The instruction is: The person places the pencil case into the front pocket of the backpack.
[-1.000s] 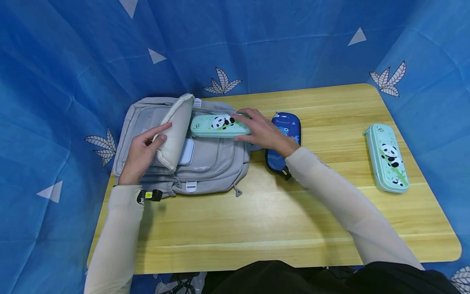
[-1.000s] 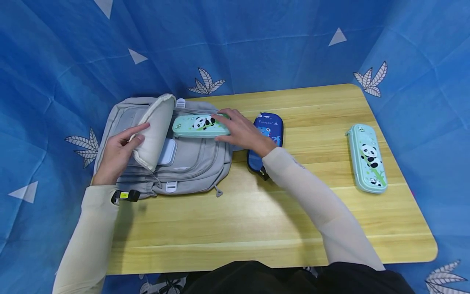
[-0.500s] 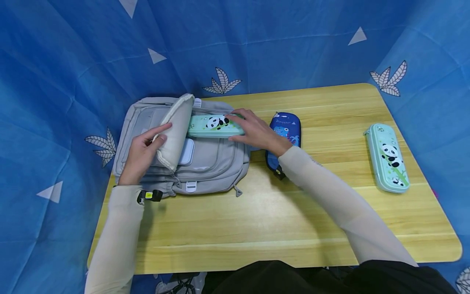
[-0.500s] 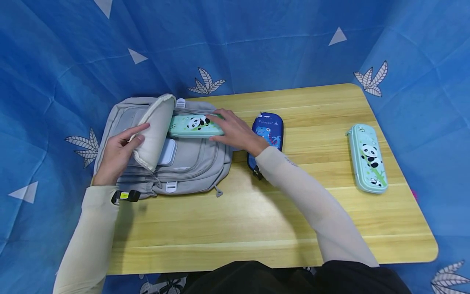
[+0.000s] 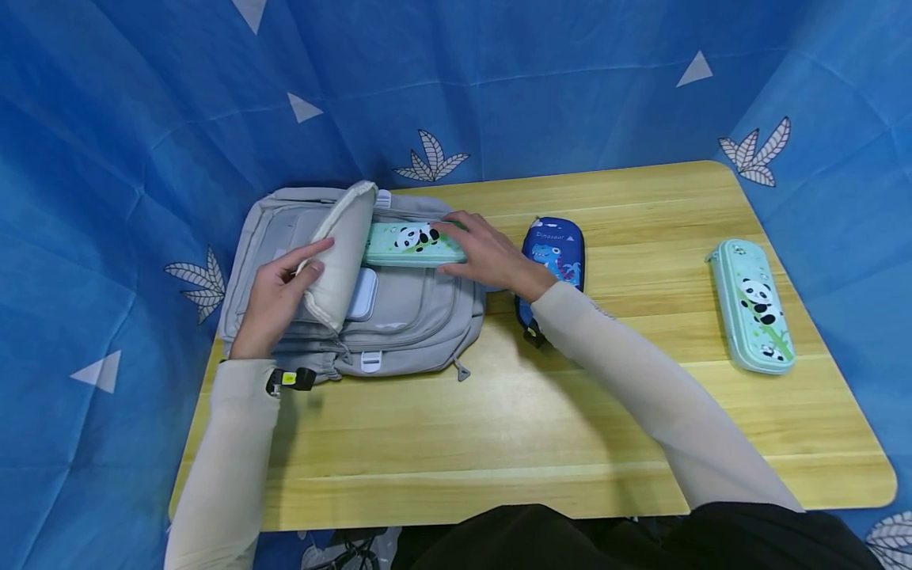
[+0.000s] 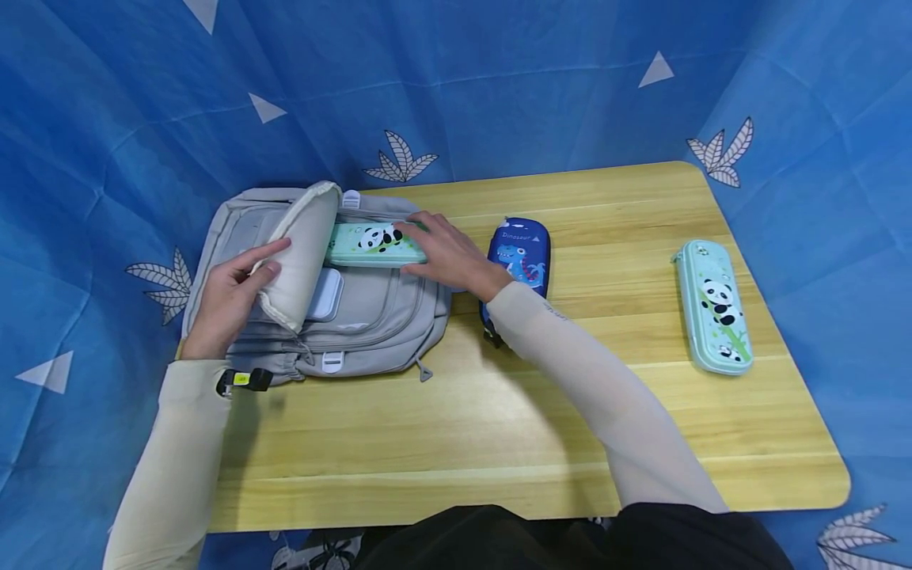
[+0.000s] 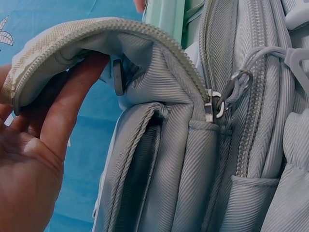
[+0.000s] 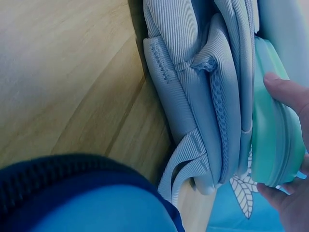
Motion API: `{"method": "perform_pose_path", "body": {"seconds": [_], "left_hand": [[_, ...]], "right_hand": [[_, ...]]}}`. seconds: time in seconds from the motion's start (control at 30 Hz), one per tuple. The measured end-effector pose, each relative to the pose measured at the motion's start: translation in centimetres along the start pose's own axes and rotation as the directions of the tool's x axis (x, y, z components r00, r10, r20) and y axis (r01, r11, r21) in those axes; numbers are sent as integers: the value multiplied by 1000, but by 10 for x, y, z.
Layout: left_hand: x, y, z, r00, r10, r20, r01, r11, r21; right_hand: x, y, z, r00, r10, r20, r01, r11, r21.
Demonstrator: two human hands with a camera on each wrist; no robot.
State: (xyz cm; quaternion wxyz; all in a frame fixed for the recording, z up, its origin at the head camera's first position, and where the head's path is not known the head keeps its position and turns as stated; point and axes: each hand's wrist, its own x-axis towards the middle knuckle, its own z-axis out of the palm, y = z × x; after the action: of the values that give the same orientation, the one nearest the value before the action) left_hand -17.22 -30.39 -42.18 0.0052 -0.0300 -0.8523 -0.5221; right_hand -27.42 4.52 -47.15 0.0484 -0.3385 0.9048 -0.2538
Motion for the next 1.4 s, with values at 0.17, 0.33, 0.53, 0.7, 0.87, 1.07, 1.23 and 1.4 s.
{"method": "perform_pose_path", "body": {"seconds": [0.17, 0.33, 0.53, 0.7, 0.87, 1.07, 1.23, 1.4], "left_hand": [[0, -1, 0, 1000, 2, 1, -2, 1000, 2], [0, -1, 0, 1000, 7, 2, -7, 1000, 1], [0, 0, 0, 1000, -7, 14, 7, 1000, -16], [1, 0, 0, 1000, -9, 19, 10, 1000, -23], [1, 1, 0, 1000, 0, 19, 1, 1000, -26], [0, 1, 0, 1000, 7, 14, -7, 1000, -29], [0, 1, -1, 1000, -3, 13, 4, 999, -33], [-1, -1, 0, 1000, -8, 15, 8, 999, -39]], "right_hand": [[2, -2, 2, 1000, 3, 7, -3, 1000, -6], [3, -4, 2, 1000, -3, 14, 3, 1000, -3], [1, -2, 2, 1000, -4, 26, 4, 1000, -4], [-2, 0, -1, 1000, -4, 30, 4, 1000, 12], [-6, 1, -4, 1000, -9, 16, 8, 999, 38], [-13, 5, -9, 1000, 15, -12, -14, 998, 68], [-19, 8, -11, 999, 23, -26, -21, 997, 70], [-25, 10, -11, 999, 30, -41, -27, 997, 71]]}}
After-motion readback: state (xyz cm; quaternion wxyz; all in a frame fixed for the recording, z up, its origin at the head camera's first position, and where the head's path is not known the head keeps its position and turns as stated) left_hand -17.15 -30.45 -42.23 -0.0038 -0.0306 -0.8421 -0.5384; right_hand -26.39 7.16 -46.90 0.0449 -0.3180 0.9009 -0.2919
